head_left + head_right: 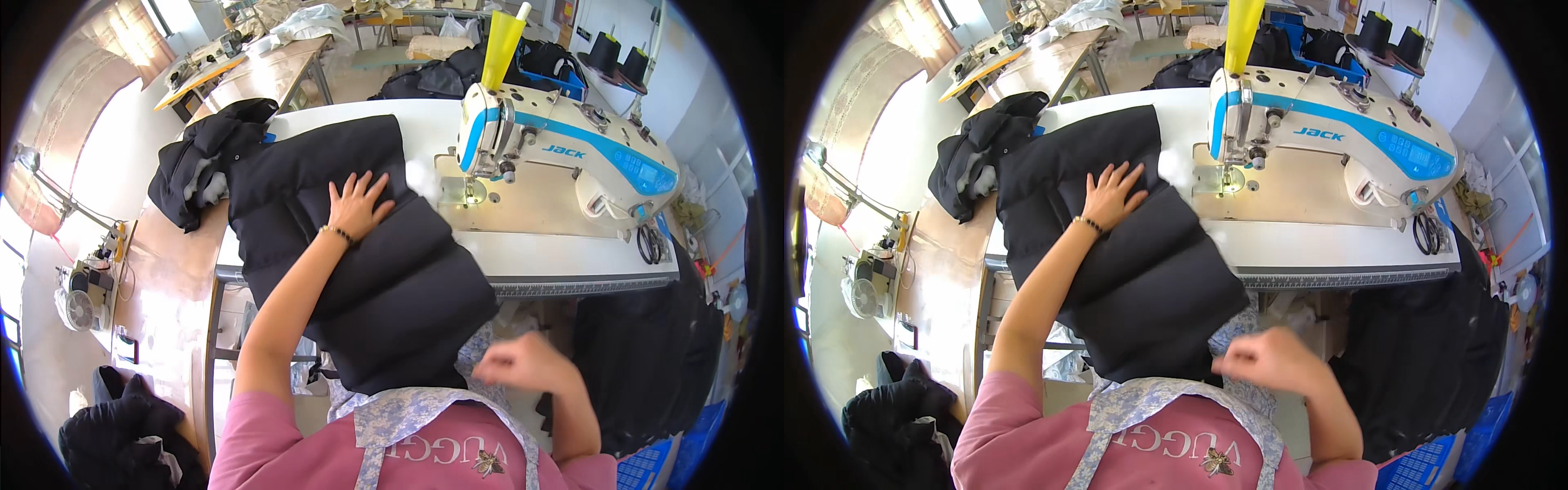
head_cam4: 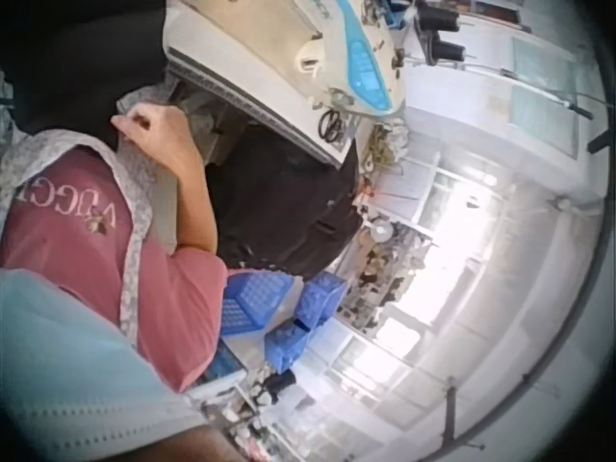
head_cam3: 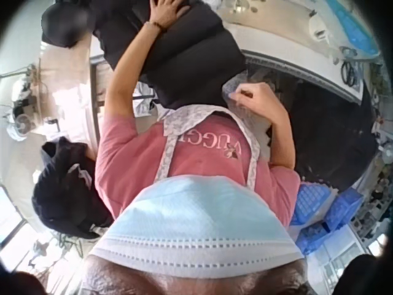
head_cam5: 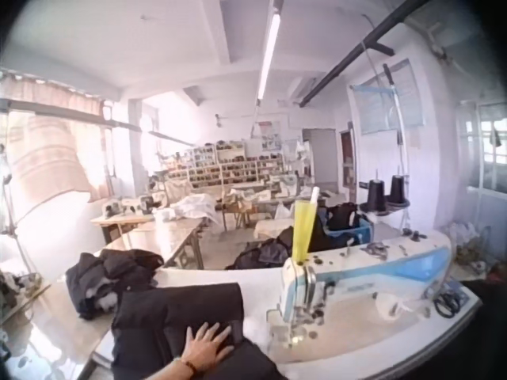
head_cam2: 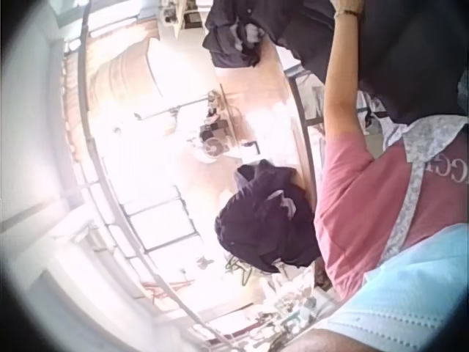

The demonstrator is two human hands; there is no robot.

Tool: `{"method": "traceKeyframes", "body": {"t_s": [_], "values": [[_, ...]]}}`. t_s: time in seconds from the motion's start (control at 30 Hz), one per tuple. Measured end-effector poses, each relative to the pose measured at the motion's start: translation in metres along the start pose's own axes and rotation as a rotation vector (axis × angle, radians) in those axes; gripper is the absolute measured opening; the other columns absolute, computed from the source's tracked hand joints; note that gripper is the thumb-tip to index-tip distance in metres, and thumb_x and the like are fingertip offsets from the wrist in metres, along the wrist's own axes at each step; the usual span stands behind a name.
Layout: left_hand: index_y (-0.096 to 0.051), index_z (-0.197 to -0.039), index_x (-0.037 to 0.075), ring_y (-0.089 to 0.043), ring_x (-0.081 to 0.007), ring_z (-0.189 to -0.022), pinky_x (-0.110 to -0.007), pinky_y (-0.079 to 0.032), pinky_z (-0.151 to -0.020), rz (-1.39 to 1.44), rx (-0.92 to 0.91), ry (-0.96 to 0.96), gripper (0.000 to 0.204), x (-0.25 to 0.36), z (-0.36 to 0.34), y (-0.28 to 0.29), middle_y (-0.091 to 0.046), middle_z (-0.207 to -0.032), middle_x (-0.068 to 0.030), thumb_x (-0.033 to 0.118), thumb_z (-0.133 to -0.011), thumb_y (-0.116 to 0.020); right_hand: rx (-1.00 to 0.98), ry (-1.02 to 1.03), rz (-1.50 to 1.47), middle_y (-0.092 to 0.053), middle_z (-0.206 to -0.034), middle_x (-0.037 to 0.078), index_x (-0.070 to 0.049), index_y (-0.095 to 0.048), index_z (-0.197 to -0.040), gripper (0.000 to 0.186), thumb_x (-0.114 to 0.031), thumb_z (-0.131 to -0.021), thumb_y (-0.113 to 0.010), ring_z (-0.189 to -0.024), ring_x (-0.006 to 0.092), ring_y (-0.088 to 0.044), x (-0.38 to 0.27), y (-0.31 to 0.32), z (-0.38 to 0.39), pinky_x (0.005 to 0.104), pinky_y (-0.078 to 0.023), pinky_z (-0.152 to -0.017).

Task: The person sews a black puffer jacket using a sewing machine. They repeatedly insert white stuffing into the jacket's compartments, align the fabric, and sew along the seams to secure the filling.

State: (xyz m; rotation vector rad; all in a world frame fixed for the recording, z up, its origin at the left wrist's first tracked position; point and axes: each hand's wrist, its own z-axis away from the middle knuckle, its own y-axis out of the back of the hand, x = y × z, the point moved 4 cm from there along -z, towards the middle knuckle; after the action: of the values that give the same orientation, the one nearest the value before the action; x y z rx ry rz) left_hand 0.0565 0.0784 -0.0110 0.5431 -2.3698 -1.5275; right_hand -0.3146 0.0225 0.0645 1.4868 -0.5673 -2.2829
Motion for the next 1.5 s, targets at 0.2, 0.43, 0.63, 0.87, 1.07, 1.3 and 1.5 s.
{"method": "traceKeyframes", "body": {"t_s": [0.2,0.43,0.63,0.87,1.07,1.3,1.5], "values": [[-0.056,-0.140,0.017,-0.050,-0.0386,-0.131,-0.065,-0.042,-0.100,0.110,-0.094,-0.134,0.048,0.090,0.048,0.032,-0.056,-0.140,-0.0143,0.038,-0.096,-0.058,0.759,0.667,0.538,-0.064,-0.116,0.008,-0.009,-0.065,-0.112,0.035,-0.023,-0.082,-0.077,-0.111,0.0268,-0.059,-0.037,0.034,-0.091,0.0419,-0.043,-0.099],[-0.070,-0.099,0.009,-0.066,-0.0305,-0.097,-0.039,-0.055,-0.082,0.305,0.159,-0.084,0.017,0.060,-0.064,0.072,-0.070,-0.104,-0.0097,0.022,-0.097,-0.059,0.594,0.441,0.730,-0.052,-0.141,0.010,-0.014,-0.056,-0.138,0.062,-0.030,-0.081,-0.076,-0.131,0.0292,-0.047,0.003,-0.029,-0.117,0.0480,-0.036,-0.107],[-0.064,-0.112,0.005,-0.066,-0.0330,-0.109,-0.048,-0.050,-0.093,-0.098,-0.249,0.155,0.059,0.028,-0.100,-0.013,-0.071,-0.109,-0.0169,0.057,-0.086,-0.069,0.626,0.464,0.691,-0.056,-0.136,0.010,-0.014,-0.060,-0.134,0.056,-0.028,-0.082,-0.076,-0.126,0.0274,-0.051,-0.003,-0.036,-0.100,0.0467,-0.037,-0.106],[-0.062,-0.107,0.002,-0.064,-0.0153,-0.087,-0.030,-0.050,-0.079,0.807,-0.121,0.126,0.029,0.008,-0.083,-0.014,-0.069,-0.090,-0.0058,0.026,-0.095,-0.070,0.885,0.558,0.325,-0.067,-0.118,0.008,-0.010,-0.071,-0.109,0.024,-0.013,-0.086,-0.071,-0.113,0.0268,-0.062,-0.016,0.010,-0.084,0.0471,-0.037,-0.105],[-0.060,-0.106,0.001,-0.058,-0.0056,-0.086,-0.021,-0.048,-0.080,1.356,0.009,0.072,0.013,0.025,-0.079,0.079,-0.064,-0.092,0.0017,0.008,-0.098,-0.066,0.904,0.628,-0.427,-0.059,-0.134,0.011,-0.007,-0.046,-0.146,0.060,-0.021,-0.094,-0.071,-0.129,0.0238,-0.054,-0.009,0.072,-0.128,0.0427,-0.041,-0.107],[-0.065,-0.106,0.002,-0.056,-0.0046,-0.088,-0.020,-0.046,-0.081,1.336,0.012,0.058,0.010,0.020,-0.073,0.114,-0.062,-0.095,0.0035,0.008,-0.097,-0.066,0.648,0.738,-0.250,-0.063,-0.126,0.013,-0.002,-0.054,-0.135,0.054,-0.022,-0.090,-0.076,-0.115,0.0260,-0.062,-0.056,0.080,-0.157,0.0346,-0.046,-0.098],[-0.064,-0.102,0.002,-0.053,-0.0048,-0.081,-0.023,-0.046,-0.075,1.093,0.245,-0.163,0.012,0.048,-0.068,0.139,-0.061,-0.088,0.0032,0.006,-0.092,-0.070,0.034,0.289,0.084,-0.069,-0.107,0.021,0.009,-0.062,-0.116,0.067,-0.046,-0.082,-0.081,-0.102,0.0297,-0.066,-0.098,0.081,-0.181,0.0376,-0.051,-0.093]]}}
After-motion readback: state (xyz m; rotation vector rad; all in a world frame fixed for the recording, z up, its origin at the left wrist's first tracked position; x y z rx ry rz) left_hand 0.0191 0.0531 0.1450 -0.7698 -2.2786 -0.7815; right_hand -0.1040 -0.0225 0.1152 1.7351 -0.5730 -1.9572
